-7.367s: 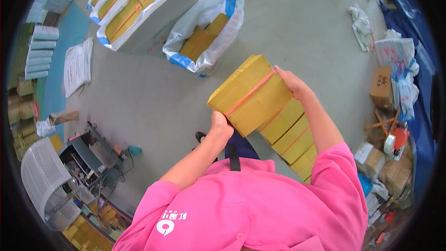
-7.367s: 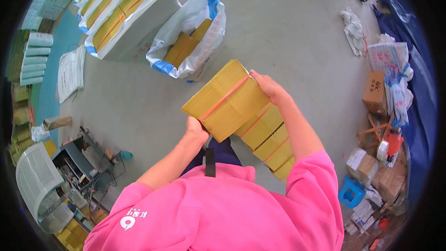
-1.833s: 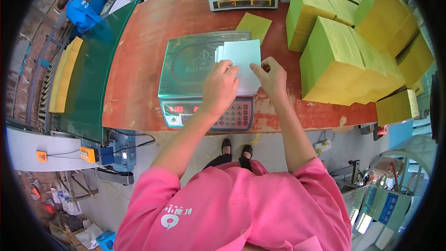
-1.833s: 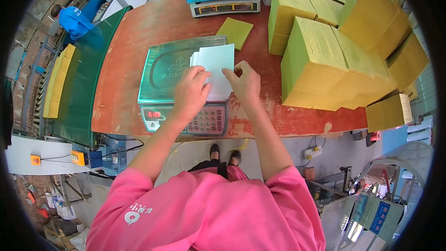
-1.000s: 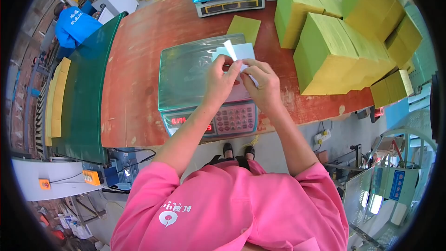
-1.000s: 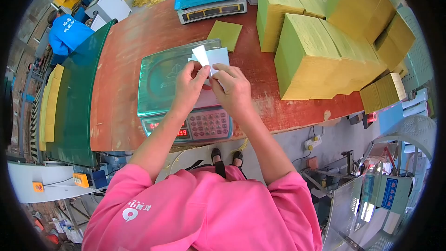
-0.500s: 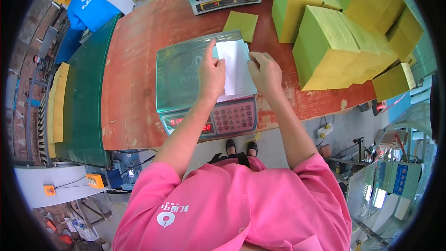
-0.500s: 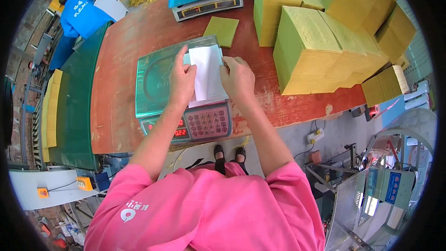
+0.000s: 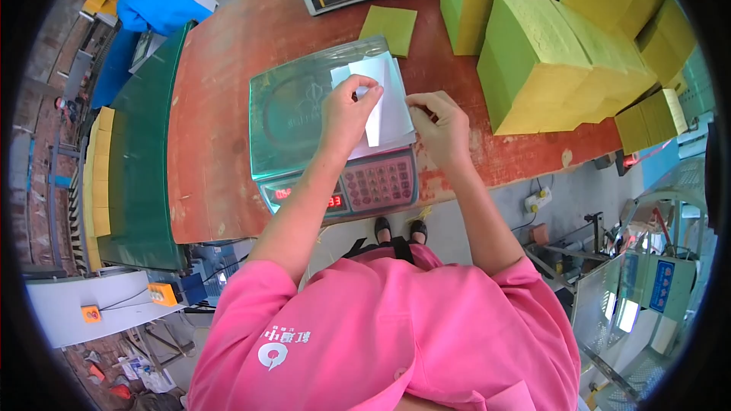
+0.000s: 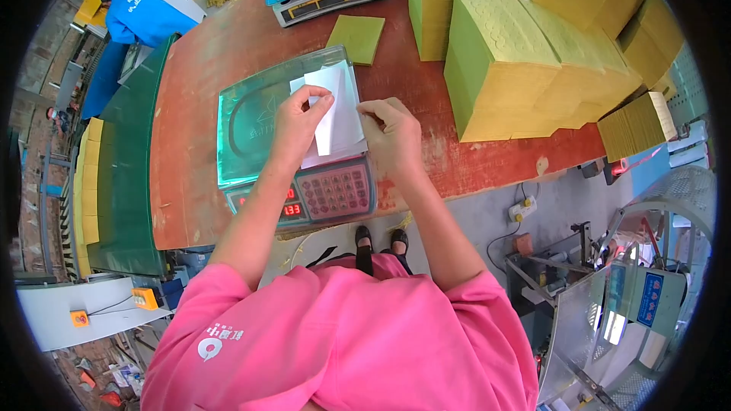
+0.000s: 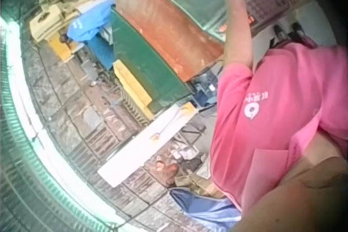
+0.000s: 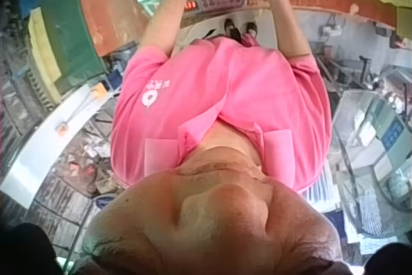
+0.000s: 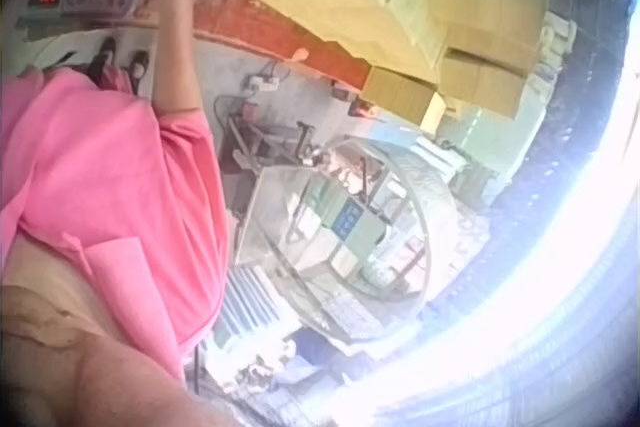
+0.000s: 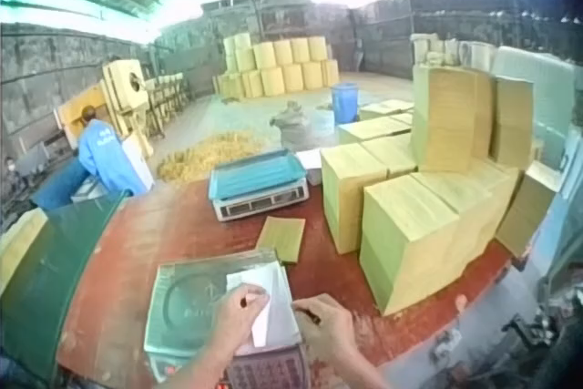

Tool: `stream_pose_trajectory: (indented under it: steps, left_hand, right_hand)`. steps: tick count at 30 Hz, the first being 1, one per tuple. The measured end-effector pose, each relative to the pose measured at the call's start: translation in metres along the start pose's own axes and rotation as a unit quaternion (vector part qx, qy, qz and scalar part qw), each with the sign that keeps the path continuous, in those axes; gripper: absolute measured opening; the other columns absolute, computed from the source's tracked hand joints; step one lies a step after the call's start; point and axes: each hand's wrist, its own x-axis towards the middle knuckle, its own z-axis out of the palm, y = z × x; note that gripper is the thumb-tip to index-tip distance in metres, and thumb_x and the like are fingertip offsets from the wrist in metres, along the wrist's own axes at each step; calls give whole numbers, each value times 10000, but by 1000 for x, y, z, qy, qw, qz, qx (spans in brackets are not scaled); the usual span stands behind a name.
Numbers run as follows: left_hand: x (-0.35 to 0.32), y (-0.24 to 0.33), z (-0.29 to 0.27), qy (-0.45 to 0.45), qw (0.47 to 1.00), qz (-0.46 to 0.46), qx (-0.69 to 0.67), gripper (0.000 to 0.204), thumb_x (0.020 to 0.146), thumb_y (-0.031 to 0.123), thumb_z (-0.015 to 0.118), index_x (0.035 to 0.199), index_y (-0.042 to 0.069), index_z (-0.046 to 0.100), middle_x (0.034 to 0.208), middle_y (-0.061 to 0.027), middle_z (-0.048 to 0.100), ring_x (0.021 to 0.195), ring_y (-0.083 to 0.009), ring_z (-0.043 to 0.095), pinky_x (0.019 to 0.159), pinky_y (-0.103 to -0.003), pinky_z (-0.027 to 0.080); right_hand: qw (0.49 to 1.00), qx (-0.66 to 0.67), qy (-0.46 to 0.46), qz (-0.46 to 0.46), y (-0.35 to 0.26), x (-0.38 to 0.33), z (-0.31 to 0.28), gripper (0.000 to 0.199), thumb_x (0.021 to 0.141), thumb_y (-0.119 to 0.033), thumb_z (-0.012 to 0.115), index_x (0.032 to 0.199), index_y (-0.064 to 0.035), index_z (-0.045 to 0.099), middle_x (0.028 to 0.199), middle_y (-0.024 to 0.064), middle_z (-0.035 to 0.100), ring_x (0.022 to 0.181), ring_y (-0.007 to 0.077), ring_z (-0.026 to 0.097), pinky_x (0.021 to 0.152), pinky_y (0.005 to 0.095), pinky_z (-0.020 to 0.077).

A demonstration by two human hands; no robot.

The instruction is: Counting, weighing, and using a machine to bundle stacks of yellow paper.

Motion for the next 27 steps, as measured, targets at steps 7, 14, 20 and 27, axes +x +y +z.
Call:
stream_pose_trajectory:
  steps: [7,14,20,27]
  left_hand:
    - [0,-2,-6,-51,986,-59,-149,213,896,258,668,941,50,669,766,37,567,686,-45,495,610,-213,419]
    - [0,3,-14,-80,964,-107,-231,195,894,248,671,945,60,659,817,13,596,732,-54,543,636,-215,453]
    - [1,-2,-11,-71,961,-94,-252,204,876,239,690,947,51,661,799,-3,609,707,-65,557,614,-230,465]
    - [1,-3,-9,-59,966,-86,-234,226,866,244,695,947,36,663,771,-20,614,673,-73,557,587,-240,464]
  right_hand:
    - [989,-29,-19,-142,-13,6,17,197,814,-11,602,1003,-28,658,956,115,672,747,164,629,693,279,504]
    - [996,52,-47,-51,-18,12,24,153,823,-5,587,970,-13,630,885,112,687,719,149,639,671,282,510]
    - [995,91,-40,-30,-9,15,24,115,833,-8,595,945,-4,622,888,99,689,793,139,644,711,285,508]
    - [992,112,-58,2,-7,14,22,129,839,36,558,953,11,613,919,76,667,850,112,616,765,265,501]
